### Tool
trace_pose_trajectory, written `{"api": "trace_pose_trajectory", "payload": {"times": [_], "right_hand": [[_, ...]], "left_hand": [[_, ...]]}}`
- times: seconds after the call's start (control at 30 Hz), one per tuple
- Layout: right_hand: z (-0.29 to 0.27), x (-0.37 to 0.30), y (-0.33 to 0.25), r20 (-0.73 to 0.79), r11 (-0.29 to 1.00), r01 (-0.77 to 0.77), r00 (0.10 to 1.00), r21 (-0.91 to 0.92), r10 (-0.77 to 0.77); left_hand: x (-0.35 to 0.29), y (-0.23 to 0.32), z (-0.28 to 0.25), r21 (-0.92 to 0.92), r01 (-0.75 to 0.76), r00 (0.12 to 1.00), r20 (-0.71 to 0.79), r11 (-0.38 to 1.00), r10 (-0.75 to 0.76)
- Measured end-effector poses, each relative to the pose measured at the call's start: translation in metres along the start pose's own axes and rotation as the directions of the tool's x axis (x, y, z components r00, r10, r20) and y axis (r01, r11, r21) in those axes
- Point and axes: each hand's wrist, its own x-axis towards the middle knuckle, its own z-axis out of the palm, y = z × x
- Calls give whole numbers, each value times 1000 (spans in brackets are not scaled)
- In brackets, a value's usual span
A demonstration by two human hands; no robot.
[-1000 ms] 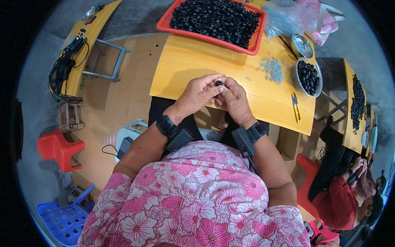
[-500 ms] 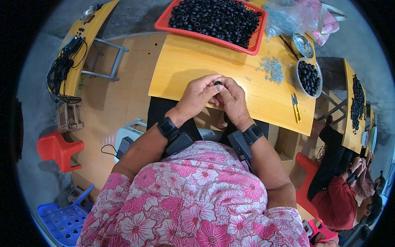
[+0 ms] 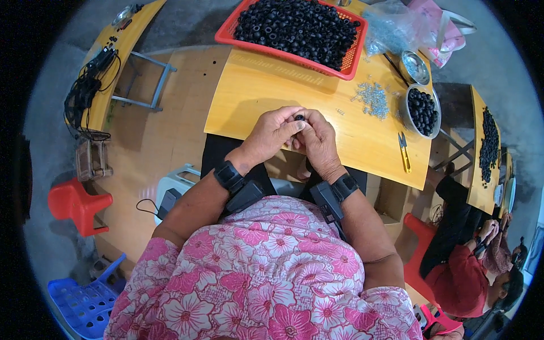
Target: Assembling small black plastic components by hand at a workbench.
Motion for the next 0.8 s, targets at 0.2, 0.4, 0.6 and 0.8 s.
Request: {"api": "trace_pose_trajectory", "payload": {"times": [0.2, 0.4, 0.6, 0.8], "right_hand": [[-8, 3, 1, 13, 999, -12, 1000, -30, 12], [-13, 12, -15, 168, 914, -213, 972, 344, 163], [-26, 15, -12, 262, 842, -297, 945, 450, 194], [-25, 16, -13, 272, 822, -328, 937, 465, 220]], "left_hand": [[4, -5, 8, -22, -27, 998, -58, 999, 26], [3, -6, 8, -280, -27, 997, -79, 960, 5], [7, -10, 9, -74, -75, 985, -162, 994, 63], [7, -15, 7, -140, -113, 979, -186, 984, 86]]}}
